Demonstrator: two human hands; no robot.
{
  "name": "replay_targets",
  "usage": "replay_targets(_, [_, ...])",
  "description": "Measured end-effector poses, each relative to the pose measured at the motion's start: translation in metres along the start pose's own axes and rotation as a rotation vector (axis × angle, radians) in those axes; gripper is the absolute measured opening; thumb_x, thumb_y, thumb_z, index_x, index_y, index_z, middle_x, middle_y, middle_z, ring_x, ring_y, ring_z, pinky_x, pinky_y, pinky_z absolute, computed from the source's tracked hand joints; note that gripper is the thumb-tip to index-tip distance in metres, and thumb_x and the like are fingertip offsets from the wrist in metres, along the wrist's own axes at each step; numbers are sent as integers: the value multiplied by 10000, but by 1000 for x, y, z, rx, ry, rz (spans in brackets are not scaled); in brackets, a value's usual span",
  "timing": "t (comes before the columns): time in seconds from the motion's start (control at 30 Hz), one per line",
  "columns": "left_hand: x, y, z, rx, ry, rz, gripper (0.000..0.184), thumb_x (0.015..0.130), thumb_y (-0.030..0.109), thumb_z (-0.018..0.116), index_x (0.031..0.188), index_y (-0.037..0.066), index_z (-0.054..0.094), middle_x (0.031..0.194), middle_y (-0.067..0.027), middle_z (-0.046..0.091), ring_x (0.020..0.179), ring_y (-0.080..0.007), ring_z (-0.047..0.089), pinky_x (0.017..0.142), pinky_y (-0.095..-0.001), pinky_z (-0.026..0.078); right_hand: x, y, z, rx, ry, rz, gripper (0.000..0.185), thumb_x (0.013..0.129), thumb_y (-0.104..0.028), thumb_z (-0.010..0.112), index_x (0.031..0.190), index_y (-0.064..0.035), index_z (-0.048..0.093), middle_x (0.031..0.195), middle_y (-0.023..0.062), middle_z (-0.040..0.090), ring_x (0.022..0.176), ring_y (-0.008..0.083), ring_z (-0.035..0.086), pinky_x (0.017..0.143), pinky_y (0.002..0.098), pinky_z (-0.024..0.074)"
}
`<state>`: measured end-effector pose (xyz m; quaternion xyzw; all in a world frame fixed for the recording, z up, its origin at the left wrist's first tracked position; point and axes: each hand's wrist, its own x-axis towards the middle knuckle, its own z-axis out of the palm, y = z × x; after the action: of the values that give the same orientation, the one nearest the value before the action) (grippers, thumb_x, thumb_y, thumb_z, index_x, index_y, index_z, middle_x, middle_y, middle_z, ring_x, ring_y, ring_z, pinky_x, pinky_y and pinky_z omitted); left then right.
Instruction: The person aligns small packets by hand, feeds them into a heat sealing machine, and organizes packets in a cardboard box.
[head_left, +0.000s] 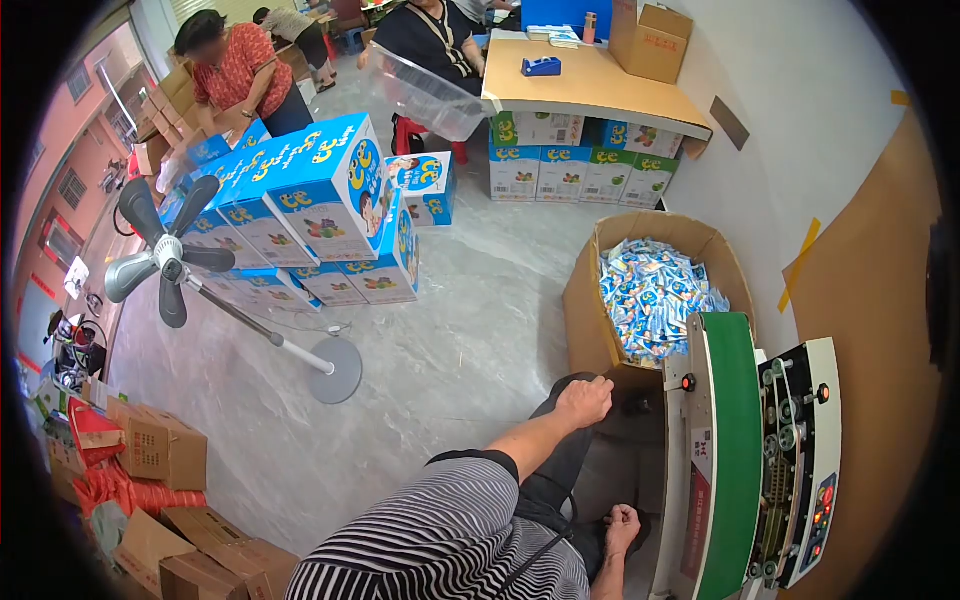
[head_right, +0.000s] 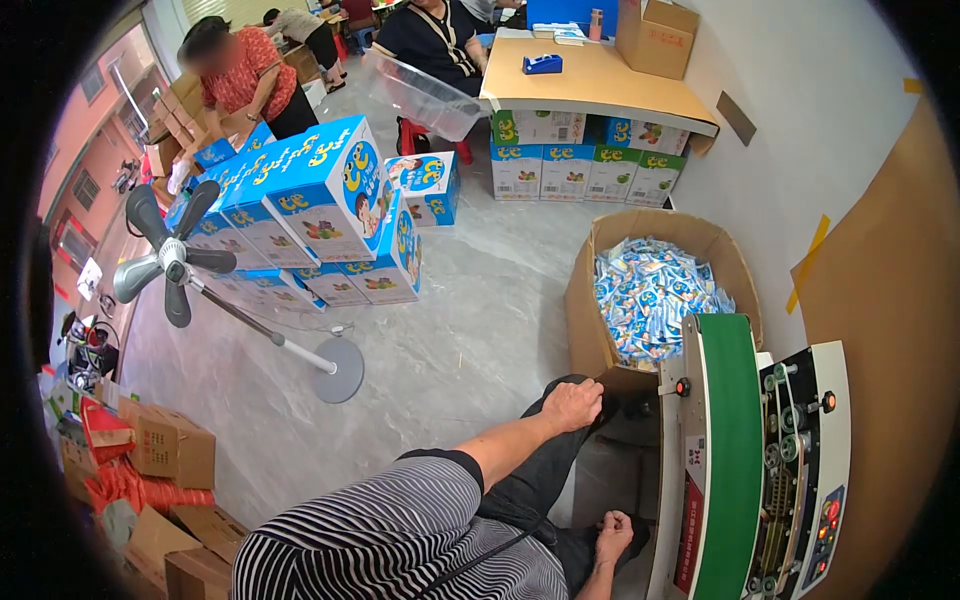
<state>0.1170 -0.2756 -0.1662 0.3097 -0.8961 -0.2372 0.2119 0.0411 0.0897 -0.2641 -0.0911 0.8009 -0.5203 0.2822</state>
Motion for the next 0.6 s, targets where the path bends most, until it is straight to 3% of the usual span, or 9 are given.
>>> replay_targets(0.17, [1, 1, -5, -4, -86, -48, 150, 939, 203, 589, 968, 58, 619, 922, -168, 669, 810, -379, 702, 725, -503, 569, 3, 2, 5, 22, -21, 1, 102, 973, -115, 692, 1009, -31, 647, 801, 20, 658, 636, 121, 636, 584, 259, 530])
replay_targets(0.3, [-2, -3, 0, 12, 13, -2, 145, 945, 215, 594, 944, 72, 617, 867, -152, 657, 740, -376, 688, 665, -499, 561, 4, 0, 7, 2, -38, -21, 109, 973, -122, 694, 1013, -33, 647, 804, 23, 661, 639, 123, 640, 584, 259, 529])
replay_targets(0.4, [-1, -1, -2, -1, -68, -43, 147, 941, 200, 585, 962, 56, 608, 925, -170, 668, 810, -383, 700, 738, -508, 566, 5, 1, 7, -5, -42, -29, 113, 974, -126, 696, 1016, -33, 647, 804, 22, 661, 639, 124, 641, 582, 260, 527])
replay_targets(0.6, [0, 0, -1, 16, -88, -42, 160, 950, 213, 579, 992, 60, 600, 936, -170, 666, 817, -384, 702, 745, -512, 565, 2, -2, 5, -9, -47, -31, 123, 974, -138, 698, 1020, -35, 649, 804, 22, 661, 643, 125, 642, 581, 260, 523])
